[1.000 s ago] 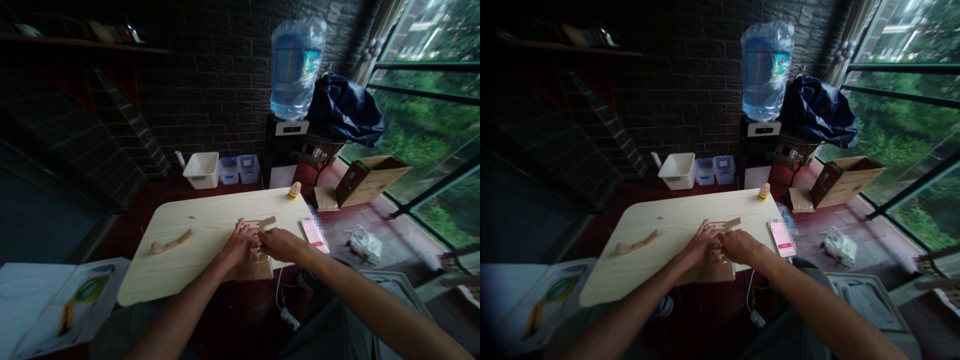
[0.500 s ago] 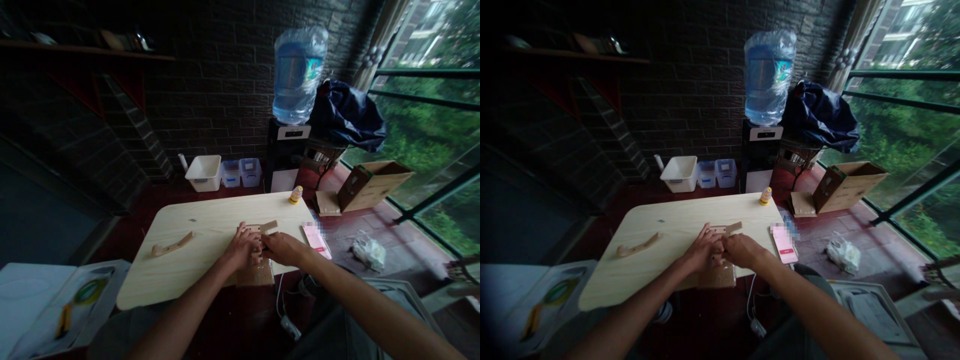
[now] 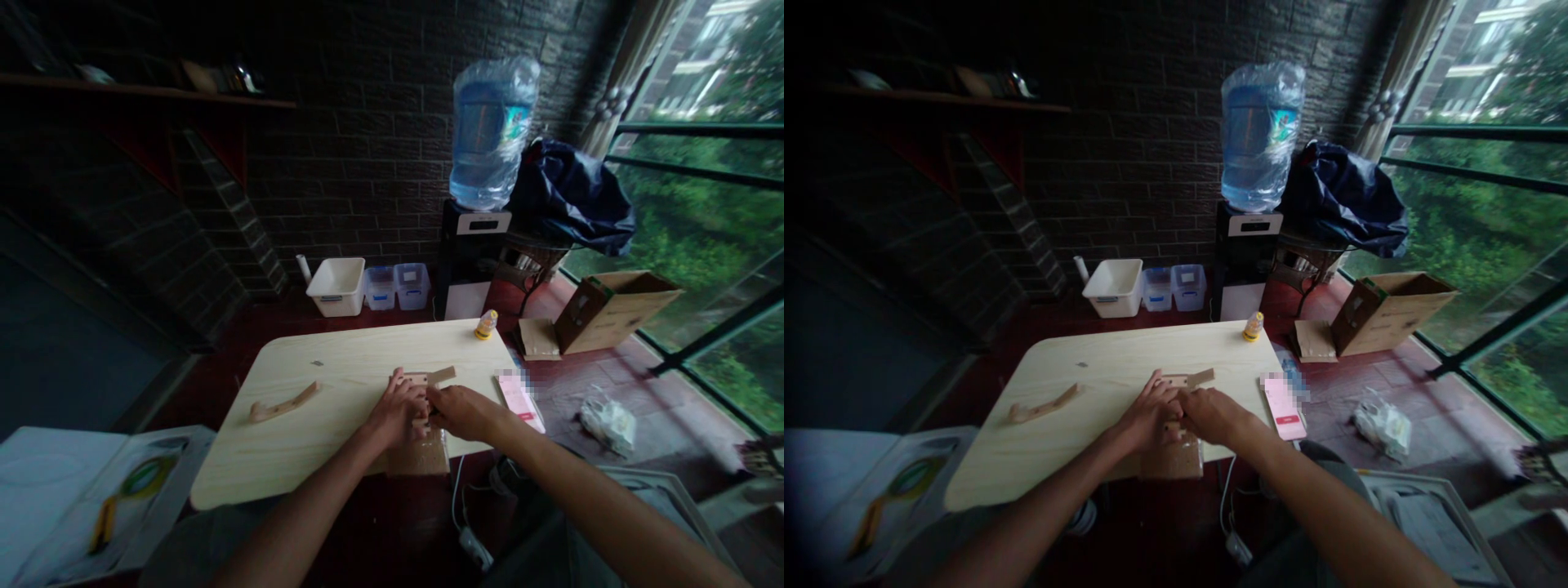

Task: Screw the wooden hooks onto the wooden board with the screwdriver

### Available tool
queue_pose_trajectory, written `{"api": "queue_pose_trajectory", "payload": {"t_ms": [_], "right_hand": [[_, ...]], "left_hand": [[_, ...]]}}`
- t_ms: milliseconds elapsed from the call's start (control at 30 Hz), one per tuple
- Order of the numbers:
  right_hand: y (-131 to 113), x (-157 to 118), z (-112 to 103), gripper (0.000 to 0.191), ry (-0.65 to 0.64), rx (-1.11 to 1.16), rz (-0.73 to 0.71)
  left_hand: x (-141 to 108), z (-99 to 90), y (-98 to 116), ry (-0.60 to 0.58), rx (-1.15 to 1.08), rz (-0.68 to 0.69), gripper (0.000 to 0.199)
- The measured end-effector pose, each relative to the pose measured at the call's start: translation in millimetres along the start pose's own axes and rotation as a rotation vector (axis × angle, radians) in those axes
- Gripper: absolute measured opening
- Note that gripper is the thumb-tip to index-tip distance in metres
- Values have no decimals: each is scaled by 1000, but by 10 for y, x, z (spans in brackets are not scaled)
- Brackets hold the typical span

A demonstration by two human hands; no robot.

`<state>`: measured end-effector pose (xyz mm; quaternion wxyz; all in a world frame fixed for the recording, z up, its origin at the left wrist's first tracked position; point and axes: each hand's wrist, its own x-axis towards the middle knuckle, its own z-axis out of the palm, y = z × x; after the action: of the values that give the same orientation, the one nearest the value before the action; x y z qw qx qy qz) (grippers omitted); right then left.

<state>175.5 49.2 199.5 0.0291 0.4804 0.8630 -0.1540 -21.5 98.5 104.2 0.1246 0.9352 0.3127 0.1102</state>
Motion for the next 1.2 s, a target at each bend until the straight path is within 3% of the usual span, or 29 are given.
{"api": "queue_pose_trajectory", "payload": {"t_ms": [433,933,1200], "right_hand": [[-26,-71,-55,28,-19,-51,-2],[-32,-103,123,28,52,-26,101],[-62,-95,108,25,44,16,116]], "left_hand": [[16,-24,26,-24,19,-12,31],[22,-29,27,-30,26,-5,23],[12,-30,43,-41,61,8,33]]}}
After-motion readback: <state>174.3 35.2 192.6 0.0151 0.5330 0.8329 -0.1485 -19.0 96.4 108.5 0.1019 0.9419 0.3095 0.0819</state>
